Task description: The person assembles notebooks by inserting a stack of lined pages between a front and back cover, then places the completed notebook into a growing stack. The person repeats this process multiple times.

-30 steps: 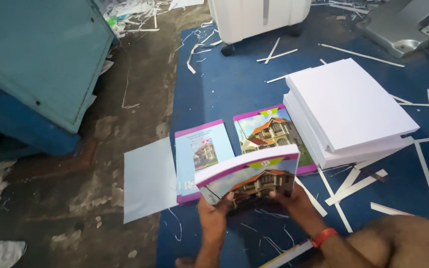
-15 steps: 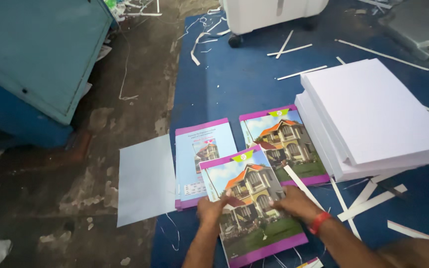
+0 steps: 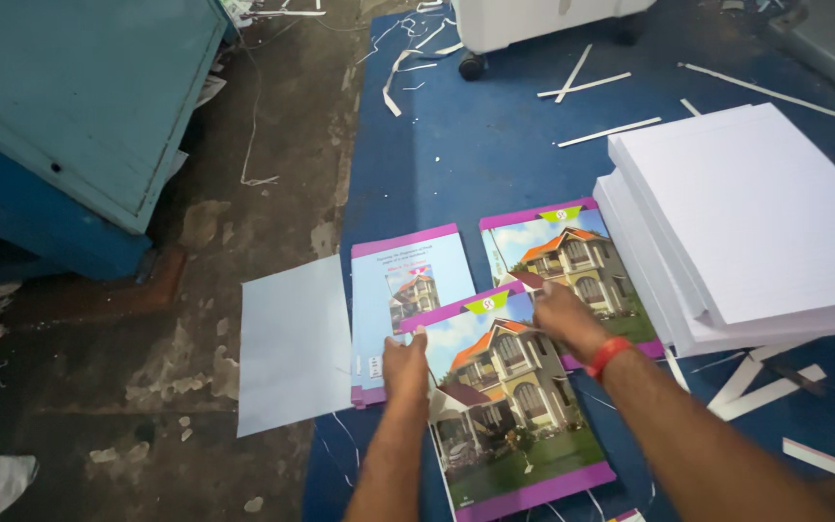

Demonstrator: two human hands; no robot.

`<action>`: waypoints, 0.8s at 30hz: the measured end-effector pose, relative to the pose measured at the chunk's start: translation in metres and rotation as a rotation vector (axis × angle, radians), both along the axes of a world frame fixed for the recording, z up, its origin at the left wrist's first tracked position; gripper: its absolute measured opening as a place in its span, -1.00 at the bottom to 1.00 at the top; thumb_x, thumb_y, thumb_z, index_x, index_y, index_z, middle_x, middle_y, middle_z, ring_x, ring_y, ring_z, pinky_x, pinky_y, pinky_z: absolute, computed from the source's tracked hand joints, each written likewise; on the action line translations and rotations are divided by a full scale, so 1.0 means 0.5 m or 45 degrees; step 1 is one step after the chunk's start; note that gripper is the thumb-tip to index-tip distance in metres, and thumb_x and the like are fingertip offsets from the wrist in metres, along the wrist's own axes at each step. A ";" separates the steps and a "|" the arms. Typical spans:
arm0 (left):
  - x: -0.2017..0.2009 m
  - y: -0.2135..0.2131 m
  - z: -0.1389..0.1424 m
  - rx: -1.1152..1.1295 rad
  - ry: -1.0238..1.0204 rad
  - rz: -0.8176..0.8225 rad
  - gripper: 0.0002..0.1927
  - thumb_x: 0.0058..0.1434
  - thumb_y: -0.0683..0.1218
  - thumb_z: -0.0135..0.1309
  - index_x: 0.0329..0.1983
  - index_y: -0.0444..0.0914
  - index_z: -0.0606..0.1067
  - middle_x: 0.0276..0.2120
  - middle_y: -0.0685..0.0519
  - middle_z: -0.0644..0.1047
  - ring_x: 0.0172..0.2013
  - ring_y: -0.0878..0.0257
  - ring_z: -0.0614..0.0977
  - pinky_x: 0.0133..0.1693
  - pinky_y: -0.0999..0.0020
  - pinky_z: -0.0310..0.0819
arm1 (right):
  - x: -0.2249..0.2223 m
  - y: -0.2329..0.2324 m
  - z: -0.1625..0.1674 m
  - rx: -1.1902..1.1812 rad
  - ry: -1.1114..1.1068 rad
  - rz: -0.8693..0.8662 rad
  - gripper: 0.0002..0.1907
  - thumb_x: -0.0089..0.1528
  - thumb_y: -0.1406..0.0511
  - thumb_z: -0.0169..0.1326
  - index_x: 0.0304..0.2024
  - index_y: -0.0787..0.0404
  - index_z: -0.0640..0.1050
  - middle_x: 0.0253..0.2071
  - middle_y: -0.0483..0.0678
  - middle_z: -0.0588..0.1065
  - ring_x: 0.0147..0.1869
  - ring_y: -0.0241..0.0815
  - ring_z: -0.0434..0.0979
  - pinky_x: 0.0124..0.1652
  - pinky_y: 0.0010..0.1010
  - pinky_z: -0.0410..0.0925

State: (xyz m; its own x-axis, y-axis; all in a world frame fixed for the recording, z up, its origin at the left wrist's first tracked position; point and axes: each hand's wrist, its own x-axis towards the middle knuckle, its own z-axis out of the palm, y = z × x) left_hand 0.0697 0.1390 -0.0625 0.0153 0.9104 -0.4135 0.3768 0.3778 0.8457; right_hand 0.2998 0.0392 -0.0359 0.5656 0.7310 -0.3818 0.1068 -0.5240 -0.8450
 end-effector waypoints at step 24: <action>-0.149 -0.278 -0.026 -0.279 -0.672 0.236 -0.34 0.38 0.25 -0.22 0.07 -0.44 0.47 -0.09 -0.18 0.62 -0.10 0.00 0.65 -0.09 0.15 0.55 | -0.128 -0.335 -0.072 0.068 -0.138 -0.016 -0.43 0.25 0.02 0.10 -0.02 0.44 0.52 -0.25 0.11 0.60 -0.13 -0.13 0.57 -0.12 -0.27 0.40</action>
